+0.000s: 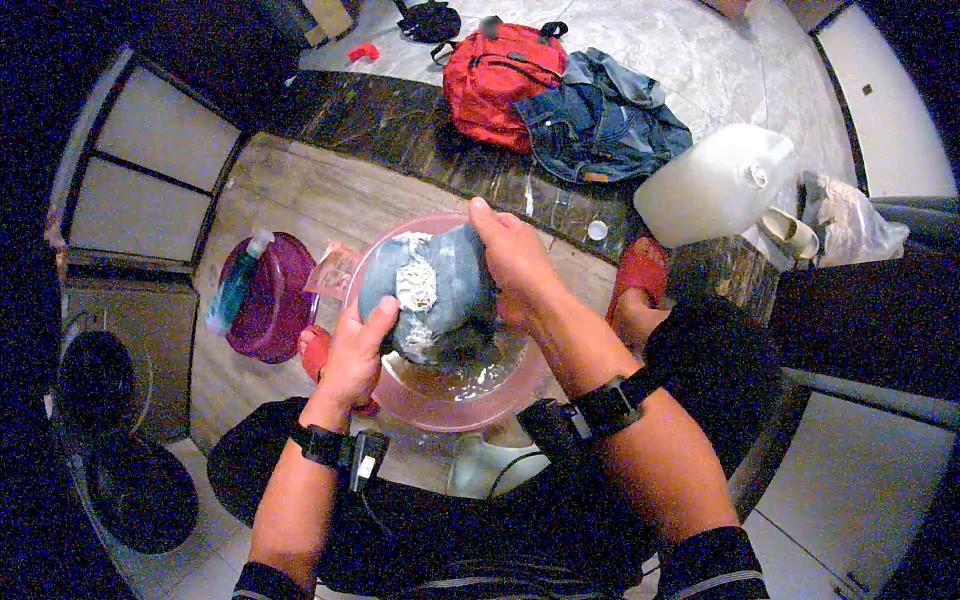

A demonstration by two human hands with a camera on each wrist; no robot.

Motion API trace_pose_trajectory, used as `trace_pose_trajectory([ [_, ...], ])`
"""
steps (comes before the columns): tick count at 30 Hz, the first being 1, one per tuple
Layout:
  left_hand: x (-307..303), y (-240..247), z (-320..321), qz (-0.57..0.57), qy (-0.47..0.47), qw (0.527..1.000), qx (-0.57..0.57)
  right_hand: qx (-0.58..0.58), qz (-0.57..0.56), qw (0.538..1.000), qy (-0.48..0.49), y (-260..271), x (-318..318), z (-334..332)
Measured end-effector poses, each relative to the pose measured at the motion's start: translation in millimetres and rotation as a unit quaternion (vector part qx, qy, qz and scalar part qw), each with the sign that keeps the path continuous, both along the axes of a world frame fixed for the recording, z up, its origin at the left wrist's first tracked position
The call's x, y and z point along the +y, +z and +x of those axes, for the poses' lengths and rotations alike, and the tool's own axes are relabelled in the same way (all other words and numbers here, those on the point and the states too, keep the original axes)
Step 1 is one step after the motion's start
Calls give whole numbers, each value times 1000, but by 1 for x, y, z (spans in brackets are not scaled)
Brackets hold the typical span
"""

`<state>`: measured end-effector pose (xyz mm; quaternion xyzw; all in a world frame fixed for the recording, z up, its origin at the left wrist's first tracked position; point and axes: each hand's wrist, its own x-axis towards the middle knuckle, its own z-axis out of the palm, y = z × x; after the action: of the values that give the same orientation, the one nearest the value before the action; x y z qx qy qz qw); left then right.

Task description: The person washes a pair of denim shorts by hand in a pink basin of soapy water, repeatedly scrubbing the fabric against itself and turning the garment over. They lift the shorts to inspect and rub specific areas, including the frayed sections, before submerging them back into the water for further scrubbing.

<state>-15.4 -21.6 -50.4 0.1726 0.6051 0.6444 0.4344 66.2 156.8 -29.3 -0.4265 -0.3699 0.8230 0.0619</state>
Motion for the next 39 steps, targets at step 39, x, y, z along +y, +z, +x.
trace_pose_trajectory([
  [39, 28, -25, 37, -172, 197, 963, 59, -85, 424, 891, 137, -43, -65, -4],
])
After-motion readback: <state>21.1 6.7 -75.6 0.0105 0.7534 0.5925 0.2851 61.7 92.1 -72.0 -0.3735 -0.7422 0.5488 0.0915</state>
